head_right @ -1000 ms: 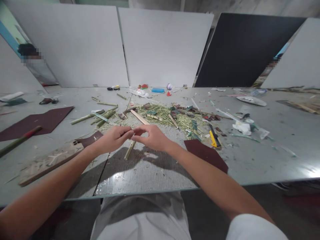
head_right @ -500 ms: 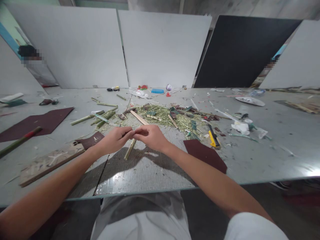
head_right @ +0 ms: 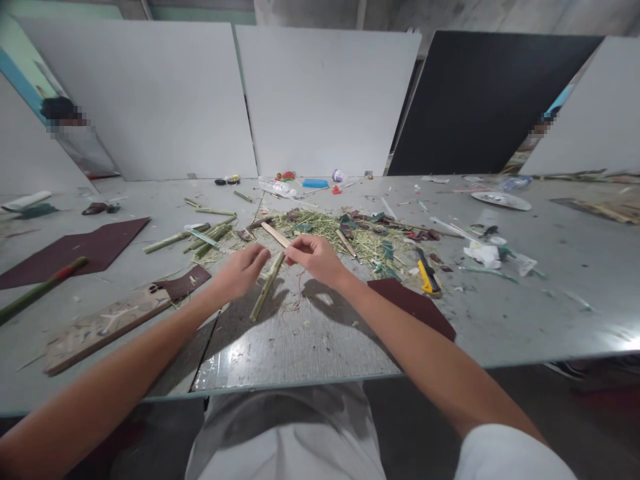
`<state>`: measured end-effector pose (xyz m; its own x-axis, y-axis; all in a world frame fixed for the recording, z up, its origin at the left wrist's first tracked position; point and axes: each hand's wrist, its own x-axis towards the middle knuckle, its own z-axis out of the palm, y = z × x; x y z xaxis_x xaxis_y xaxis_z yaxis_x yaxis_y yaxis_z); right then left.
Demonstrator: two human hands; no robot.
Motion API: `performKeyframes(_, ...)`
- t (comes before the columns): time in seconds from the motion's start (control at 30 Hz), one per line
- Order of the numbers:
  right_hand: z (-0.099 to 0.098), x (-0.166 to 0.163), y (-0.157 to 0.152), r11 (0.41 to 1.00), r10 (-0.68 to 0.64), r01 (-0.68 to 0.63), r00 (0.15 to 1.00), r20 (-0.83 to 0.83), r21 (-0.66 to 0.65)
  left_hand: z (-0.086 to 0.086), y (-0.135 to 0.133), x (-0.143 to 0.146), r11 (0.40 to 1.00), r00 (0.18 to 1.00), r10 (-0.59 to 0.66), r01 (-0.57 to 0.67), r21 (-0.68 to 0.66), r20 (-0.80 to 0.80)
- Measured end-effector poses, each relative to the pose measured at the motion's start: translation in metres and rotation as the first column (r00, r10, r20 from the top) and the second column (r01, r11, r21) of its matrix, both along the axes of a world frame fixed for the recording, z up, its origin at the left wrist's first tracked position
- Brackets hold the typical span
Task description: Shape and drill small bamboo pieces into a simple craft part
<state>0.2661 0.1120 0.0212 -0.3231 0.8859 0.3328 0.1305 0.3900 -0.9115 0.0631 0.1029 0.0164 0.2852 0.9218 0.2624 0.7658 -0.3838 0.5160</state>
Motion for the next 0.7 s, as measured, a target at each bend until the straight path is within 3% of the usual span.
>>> performKeyframes(0.1,0.002,0.008,0.006,0.999,-0.015,0.012,0.997,-0.077,-0.031,-0.013,0.015,0.009,0.988,0.980,0.121,-0.134,-0.077,-0.156)
performKeyframes(0.23,0.007,0.013,0.007,0.999,-0.026,0.021,0.989,-0.146,-0.032,-0.017,0.027,0.013,0.987,0.987,0.077,-0.095,-0.128,-0.141)
performKeyframes(0.3,0.012,0.013,0.004,0.999,-0.044,0.042,0.987,-0.157,-0.011,-0.012,0.022,0.009,0.982,1.000,0.015,-0.019,-0.186,-0.018)
performKeyframes(0.33,0.015,0.013,0.001,0.998,-0.066,0.069,0.985,-0.160,0.014,-0.007,0.016,0.007,0.969,0.992,-0.024,0.055,-0.240,0.127)
performKeyframes(0.37,0.018,0.012,-0.003,0.993,-0.098,0.107,0.983,-0.157,0.055,-0.003,0.009,0.005,0.942,0.948,-0.053,0.152,-0.298,0.314)
performKeyframes(0.43,0.025,0.011,-0.013,0.963,-0.179,0.200,0.975,-0.132,0.178,0.007,-0.007,0.003,0.846,0.735,-0.030,0.380,-0.374,0.678)
performKeyframes(0.47,0.028,0.010,-0.019,0.937,-0.222,0.246,0.967,-0.121,0.247,0.011,-0.016,0.004,0.796,0.625,0.011,0.467,-0.385,0.781)
performKeyframes(0.57,0.034,0.005,-0.040,0.837,-0.332,0.350,0.936,-0.118,0.420,0.021,-0.035,0.009,0.681,0.443,0.079,0.630,-0.373,0.893)
performKeyframes(0.7,0.036,-0.001,-0.056,0.751,-0.424,0.432,0.895,-0.137,0.498,0.019,-0.043,0.018,0.594,0.330,0.076,0.743,-0.309,0.941)
